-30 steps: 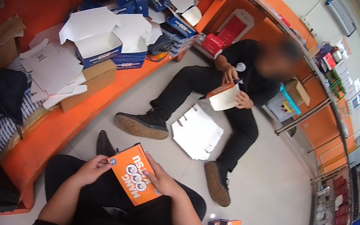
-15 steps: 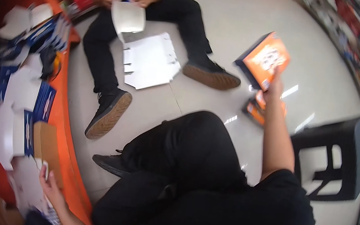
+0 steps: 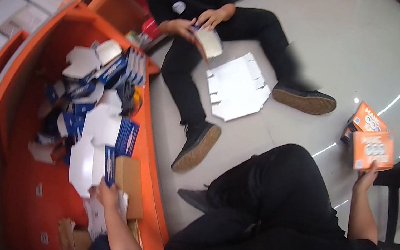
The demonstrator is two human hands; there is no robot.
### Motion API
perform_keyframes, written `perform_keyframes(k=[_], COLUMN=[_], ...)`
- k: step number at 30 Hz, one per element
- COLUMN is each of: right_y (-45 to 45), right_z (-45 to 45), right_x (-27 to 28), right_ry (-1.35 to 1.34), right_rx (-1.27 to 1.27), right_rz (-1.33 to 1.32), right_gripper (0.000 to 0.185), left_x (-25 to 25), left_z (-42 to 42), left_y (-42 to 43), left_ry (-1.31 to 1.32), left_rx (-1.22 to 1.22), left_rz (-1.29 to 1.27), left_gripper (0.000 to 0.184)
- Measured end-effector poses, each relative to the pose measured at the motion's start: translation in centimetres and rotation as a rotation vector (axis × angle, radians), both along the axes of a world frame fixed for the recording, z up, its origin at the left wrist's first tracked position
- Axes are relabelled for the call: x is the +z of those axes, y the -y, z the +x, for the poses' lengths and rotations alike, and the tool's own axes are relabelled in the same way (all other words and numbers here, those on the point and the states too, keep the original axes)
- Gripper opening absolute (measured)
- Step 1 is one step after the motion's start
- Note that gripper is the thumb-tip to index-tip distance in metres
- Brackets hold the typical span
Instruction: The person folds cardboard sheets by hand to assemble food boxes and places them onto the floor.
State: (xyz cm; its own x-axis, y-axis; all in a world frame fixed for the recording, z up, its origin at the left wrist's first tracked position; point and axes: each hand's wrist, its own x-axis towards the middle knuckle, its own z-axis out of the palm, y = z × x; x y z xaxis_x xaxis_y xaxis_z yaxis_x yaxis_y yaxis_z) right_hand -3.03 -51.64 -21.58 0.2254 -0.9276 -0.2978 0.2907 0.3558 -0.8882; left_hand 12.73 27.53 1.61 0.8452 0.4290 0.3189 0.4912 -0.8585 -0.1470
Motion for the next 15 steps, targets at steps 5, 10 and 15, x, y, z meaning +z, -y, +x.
perform_keyframes(k=[5,10,15], right_y=[-4.8,-6.0,-4.6], right_z=[-7.4,-8.1,-3.9], right_x=[-7.2,-4.8,-4.9], right_ry=[-0.173,-0.32,-0.199], right_rx=[0.262,0.018,-0.053], right_rz=[-0.134,0.193,0.239], right_gripper=[0.05,0.053,0.05], left_x=[0.8,3.1,1.7], left_z=[0.0,-1.5,-4.8], left_y=[1.8,3.8,4.4], left_ry=[0.059,0.248,0.405], left_rx=[0.083,-0.101,-0.396], left_rz=[0.088,0.069,0.162], left_gripper=[0.03,0.022,0.021])
